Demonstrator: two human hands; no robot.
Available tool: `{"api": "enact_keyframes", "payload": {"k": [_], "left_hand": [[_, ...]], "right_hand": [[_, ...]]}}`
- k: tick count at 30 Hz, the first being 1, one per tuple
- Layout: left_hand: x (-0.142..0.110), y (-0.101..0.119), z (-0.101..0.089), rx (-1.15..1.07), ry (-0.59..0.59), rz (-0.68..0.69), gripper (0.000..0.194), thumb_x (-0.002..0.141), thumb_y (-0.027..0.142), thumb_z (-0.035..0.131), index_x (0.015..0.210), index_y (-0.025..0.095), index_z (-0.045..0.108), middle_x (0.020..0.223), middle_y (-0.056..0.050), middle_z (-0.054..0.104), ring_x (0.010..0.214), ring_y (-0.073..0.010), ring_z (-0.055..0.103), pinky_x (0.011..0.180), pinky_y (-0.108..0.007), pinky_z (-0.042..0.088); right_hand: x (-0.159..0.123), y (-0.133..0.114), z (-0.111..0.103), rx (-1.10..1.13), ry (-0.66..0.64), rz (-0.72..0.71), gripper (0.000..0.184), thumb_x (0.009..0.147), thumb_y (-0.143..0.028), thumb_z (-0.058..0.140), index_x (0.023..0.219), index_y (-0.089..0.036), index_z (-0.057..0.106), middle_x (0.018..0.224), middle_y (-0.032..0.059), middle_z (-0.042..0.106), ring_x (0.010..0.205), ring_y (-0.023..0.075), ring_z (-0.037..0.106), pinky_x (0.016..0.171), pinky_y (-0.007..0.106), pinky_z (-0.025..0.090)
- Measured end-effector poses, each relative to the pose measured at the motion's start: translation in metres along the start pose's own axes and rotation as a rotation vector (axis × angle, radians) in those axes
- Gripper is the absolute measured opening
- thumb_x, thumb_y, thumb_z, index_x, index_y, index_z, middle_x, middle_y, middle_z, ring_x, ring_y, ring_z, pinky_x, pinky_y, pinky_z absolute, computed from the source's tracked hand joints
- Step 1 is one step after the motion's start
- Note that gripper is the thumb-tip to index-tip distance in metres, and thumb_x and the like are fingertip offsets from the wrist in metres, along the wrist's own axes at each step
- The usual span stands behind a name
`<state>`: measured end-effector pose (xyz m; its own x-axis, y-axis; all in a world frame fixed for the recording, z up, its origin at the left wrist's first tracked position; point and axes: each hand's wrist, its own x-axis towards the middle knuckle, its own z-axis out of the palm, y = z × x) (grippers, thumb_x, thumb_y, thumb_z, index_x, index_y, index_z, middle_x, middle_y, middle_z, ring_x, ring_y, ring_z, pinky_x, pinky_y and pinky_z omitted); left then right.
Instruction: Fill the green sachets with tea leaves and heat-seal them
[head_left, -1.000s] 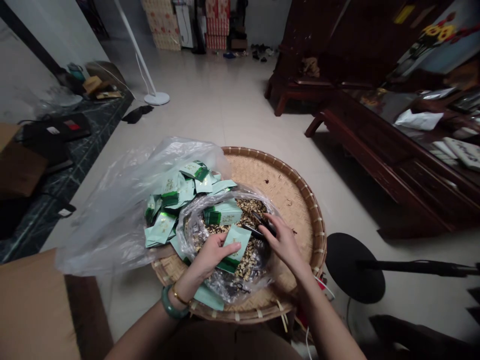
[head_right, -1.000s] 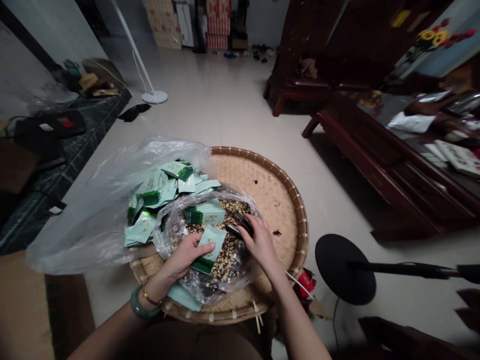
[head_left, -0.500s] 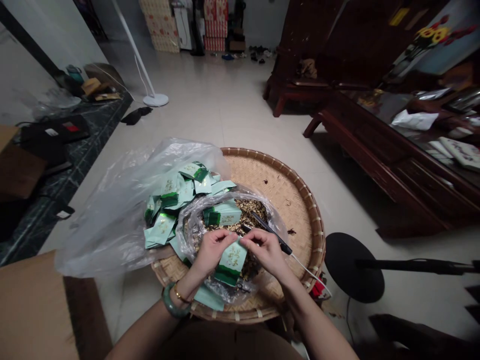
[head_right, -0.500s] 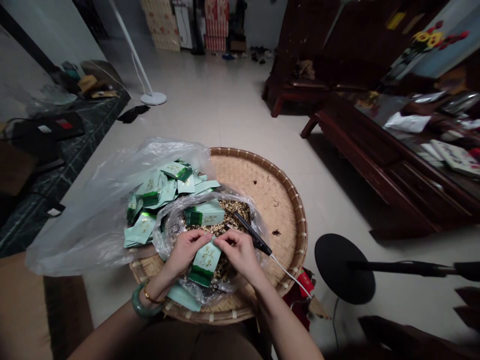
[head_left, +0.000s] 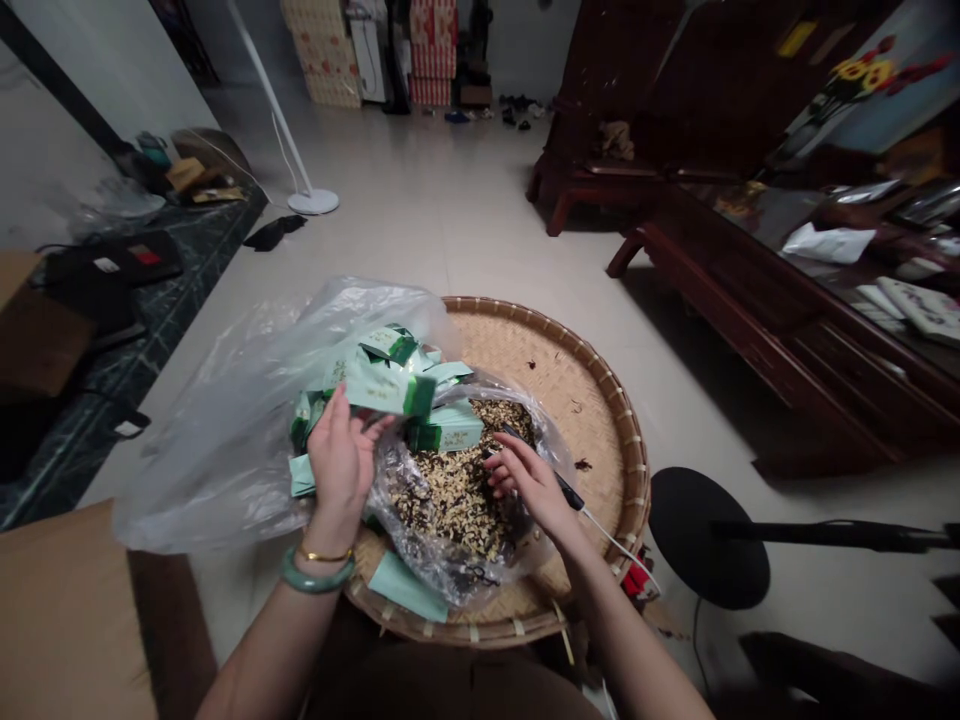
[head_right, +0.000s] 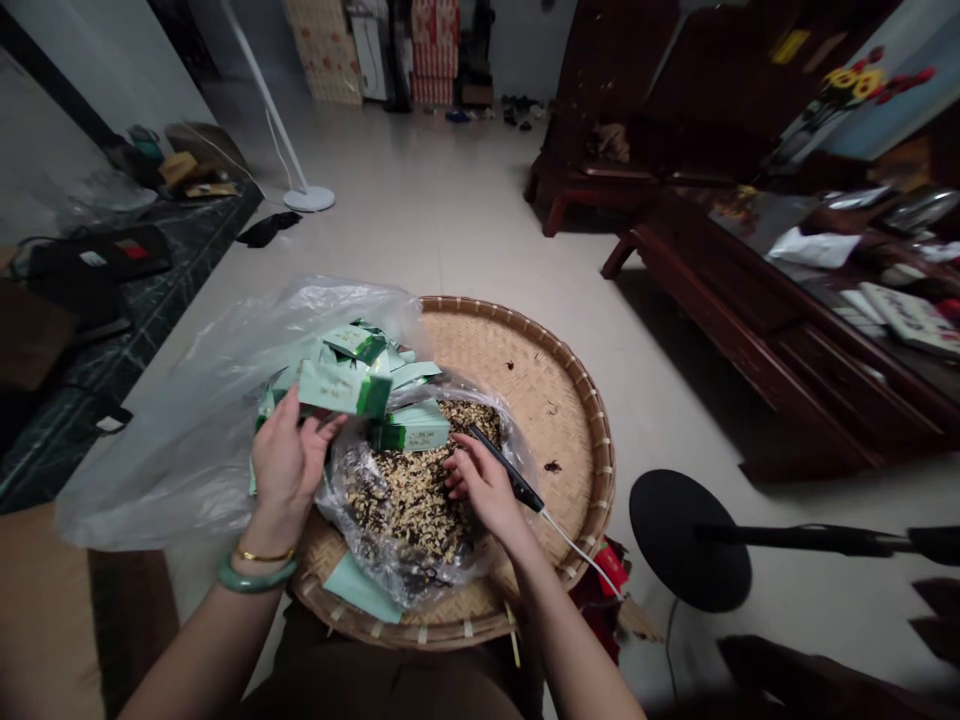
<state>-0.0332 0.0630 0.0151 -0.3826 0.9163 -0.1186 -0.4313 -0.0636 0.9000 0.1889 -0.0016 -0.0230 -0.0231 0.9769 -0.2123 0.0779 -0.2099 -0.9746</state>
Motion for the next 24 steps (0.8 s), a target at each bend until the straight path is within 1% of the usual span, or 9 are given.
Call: {"api": "enact_keyframes", "payload": {"k": [3, 5, 6, 7, 9, 11, 12, 16, 24], "left_hand": [[0.0, 0.002, -0.003, 0.17, 0.047, 0.125, 0.048, 0.082, 0.034, 0.063, 0.128, 0.024, 0.051, 0.139, -0.012, 0.044, 0.108, -0.0222, 0.058, 0.086, -0.036, 0.053], [-0.01, -0.004, -0.005, 0.446, 0.062, 0.332, 0.055, 0.081, 0.027, 0.064, 0.133, 0.026, 0.045, 0.142, -0.012, 0.039, 0.116, -0.0233, 0.051, 0.09, -0.036, 0.05], [-0.016, -0.009, -0.006, 0.608, 0.018, 0.464, 0.051, 0.082, 0.025, 0.063, 0.13, 0.024, 0.049, 0.138, -0.012, 0.042, 0.116, -0.0243, 0.049, 0.091, -0.038, 0.048], [-0.021, -0.014, -0.006, 0.771, -0.091, 0.581, 0.042, 0.082, 0.023, 0.062, 0.123, 0.023, 0.056, 0.131, -0.011, 0.049, 0.114, -0.025, 0.049, 0.092, -0.04, 0.047], [-0.027, -0.023, -0.006, 1.058, -0.379, 0.738, 0.024, 0.084, 0.02, 0.059, 0.107, 0.021, 0.066, 0.113, -0.009, 0.061, 0.106, -0.026, 0.051, 0.092, -0.044, 0.044], [-0.027, -0.029, -0.004, 1.292, -0.562, 0.774, 0.02, 0.085, 0.018, 0.057, 0.101, 0.02, 0.069, 0.105, -0.009, 0.065, 0.1, -0.0274, 0.051, 0.087, -0.044, 0.044], [-0.026, -0.031, -0.003, 1.388, -0.588, 0.766, 0.02, 0.085, 0.017, 0.057, 0.101, 0.019, 0.069, 0.104, -0.01, 0.066, 0.098, -0.0282, 0.051, 0.083, -0.043, 0.044], [-0.02, -0.033, -0.001, 1.586, -0.572, 0.75, 0.02, 0.084, 0.017, 0.057, 0.1, 0.019, 0.069, 0.099, -0.011, 0.066, 0.091, -0.0293, 0.051, 0.074, -0.04, 0.039], [-0.023, -0.03, 0.0, 1.619, -0.552, 0.766, 0.013, 0.084, 0.021, 0.06, 0.091, 0.022, 0.07, 0.09, -0.008, 0.065, 0.086, -0.0265, 0.049, 0.068, -0.036, 0.033]], "right_hand": [[0.01, 0.005, 0.002, -0.355, 0.052, -0.191, 0.036, 0.088, -0.034, 0.05, 0.121, -0.02, 0.055, 0.102, 0.0091, 0.067, 0.088, 0.0208, 0.064, 0.077, 0.037, 0.054], [0.019, 0.003, 0.004, -0.632, 0.08, -0.325, 0.036, 0.087, -0.024, 0.051, 0.122, -0.019, 0.055, 0.113, 0.0115, 0.064, 0.103, 0.0248, 0.058, 0.091, 0.042, 0.048], [0.023, 0.001, 0.006, -0.757, 0.086, -0.364, 0.037, 0.087, -0.021, 0.051, 0.124, -0.018, 0.054, 0.117, 0.0126, 0.062, 0.107, 0.0264, 0.054, 0.094, 0.044, 0.045], [0.028, -0.002, 0.008, -0.868, 0.086, -0.378, 0.039, 0.087, -0.019, 0.05, 0.126, -0.017, 0.053, 0.119, 0.0135, 0.061, 0.11, 0.0279, 0.051, 0.094, 0.044, 0.043], [0.036, -0.007, 0.013, -1.054, 0.077, -0.356, 0.042, 0.087, -0.018, 0.051, 0.128, -0.016, 0.051, 0.12, 0.0145, 0.061, 0.109, 0.0302, 0.048, 0.091, 0.044, 0.043], [0.042, -0.011, 0.018, -1.184, 0.065, -0.315, 0.04, 0.087, -0.019, 0.052, 0.126, -0.015, 0.053, 0.115, 0.0151, 0.063, 0.105, 0.0313, 0.048, 0.085, 0.043, 0.042], [0.044, -0.012, 0.02, -1.225, 0.056, -0.299, 0.037, 0.087, -0.019, 0.052, 0.124, -0.016, 0.055, 0.112, 0.015, 0.064, 0.103, 0.0312, 0.048, 0.083, 0.042, 0.042], [0.047, -0.008, 0.023, -1.212, 0.055, -0.304, 0.024, 0.088, -0.015, 0.049, 0.108, -0.019, 0.064, 0.101, 0.013, 0.066, 0.096, 0.0288, 0.051, 0.078, 0.038, 0.04], [0.047, 0.008, 0.02, -1.013, 0.073, -0.368, 0.019, 0.09, -0.013, 0.048, 0.088, -0.018, 0.067, 0.087, 0.0074, 0.066, 0.083, 0.0197, 0.06, 0.072, 0.027, 0.044]]}}
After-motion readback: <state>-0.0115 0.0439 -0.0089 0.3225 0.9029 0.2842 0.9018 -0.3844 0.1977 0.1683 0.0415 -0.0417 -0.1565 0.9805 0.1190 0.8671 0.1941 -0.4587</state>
